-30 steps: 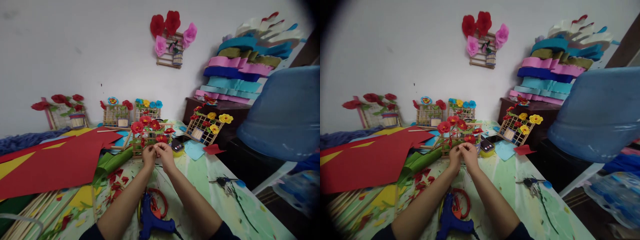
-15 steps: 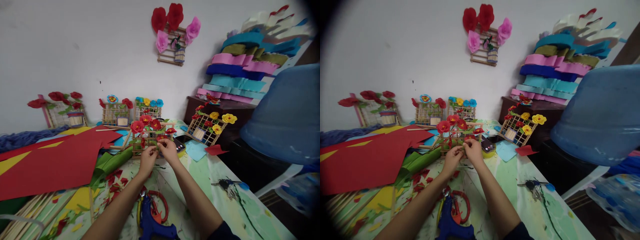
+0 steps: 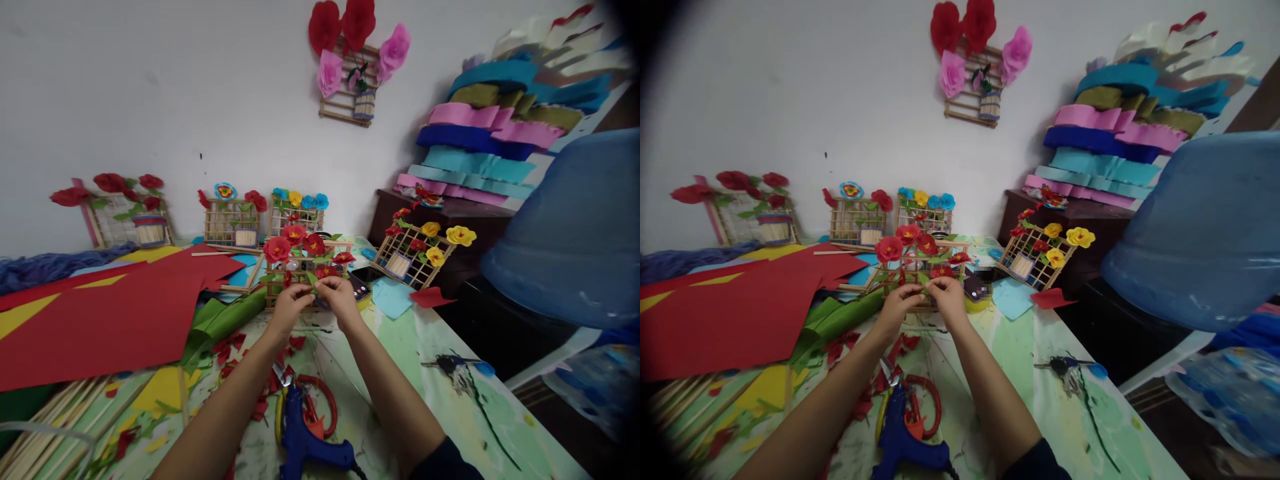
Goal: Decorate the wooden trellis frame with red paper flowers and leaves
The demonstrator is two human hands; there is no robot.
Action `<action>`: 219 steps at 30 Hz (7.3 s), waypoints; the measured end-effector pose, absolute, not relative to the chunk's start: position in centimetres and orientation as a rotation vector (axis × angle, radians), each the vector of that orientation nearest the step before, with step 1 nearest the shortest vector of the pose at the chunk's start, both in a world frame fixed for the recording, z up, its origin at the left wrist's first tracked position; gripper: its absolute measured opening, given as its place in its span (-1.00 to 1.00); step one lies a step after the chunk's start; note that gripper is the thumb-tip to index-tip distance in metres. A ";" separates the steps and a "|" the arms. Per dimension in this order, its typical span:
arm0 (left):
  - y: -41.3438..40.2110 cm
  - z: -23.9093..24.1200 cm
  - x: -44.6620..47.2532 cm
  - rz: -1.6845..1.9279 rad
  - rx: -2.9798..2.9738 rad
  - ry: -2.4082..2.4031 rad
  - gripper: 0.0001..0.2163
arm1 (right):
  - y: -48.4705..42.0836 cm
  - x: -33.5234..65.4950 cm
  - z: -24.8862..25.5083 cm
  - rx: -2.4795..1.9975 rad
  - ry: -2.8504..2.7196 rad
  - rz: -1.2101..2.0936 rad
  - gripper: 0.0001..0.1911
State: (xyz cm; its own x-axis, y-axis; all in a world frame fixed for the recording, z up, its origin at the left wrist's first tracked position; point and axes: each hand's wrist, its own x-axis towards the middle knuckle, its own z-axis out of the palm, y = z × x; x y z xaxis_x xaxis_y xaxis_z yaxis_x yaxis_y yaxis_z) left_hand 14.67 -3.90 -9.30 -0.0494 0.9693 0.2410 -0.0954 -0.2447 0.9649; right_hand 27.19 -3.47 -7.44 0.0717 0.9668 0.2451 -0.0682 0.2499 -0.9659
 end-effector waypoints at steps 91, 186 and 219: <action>-10.1 -3.0 9.0 1.151 1.576 1.169 -0.52 | -10.1 26.0 -4.9 -1.068 -1.791 0.634 -0.90; -11.4 -4.1 8.9 0.995 0.745 0.667 -0.70 | -9.8 27.4 -4.4 -0.976 -1.913 0.368 -0.87; -12.2 -3.4 9.6 1.045 0.720 0.718 -0.71 | -9.7 26.6 -5.6 -1.043 -1.907 0.073 -0.83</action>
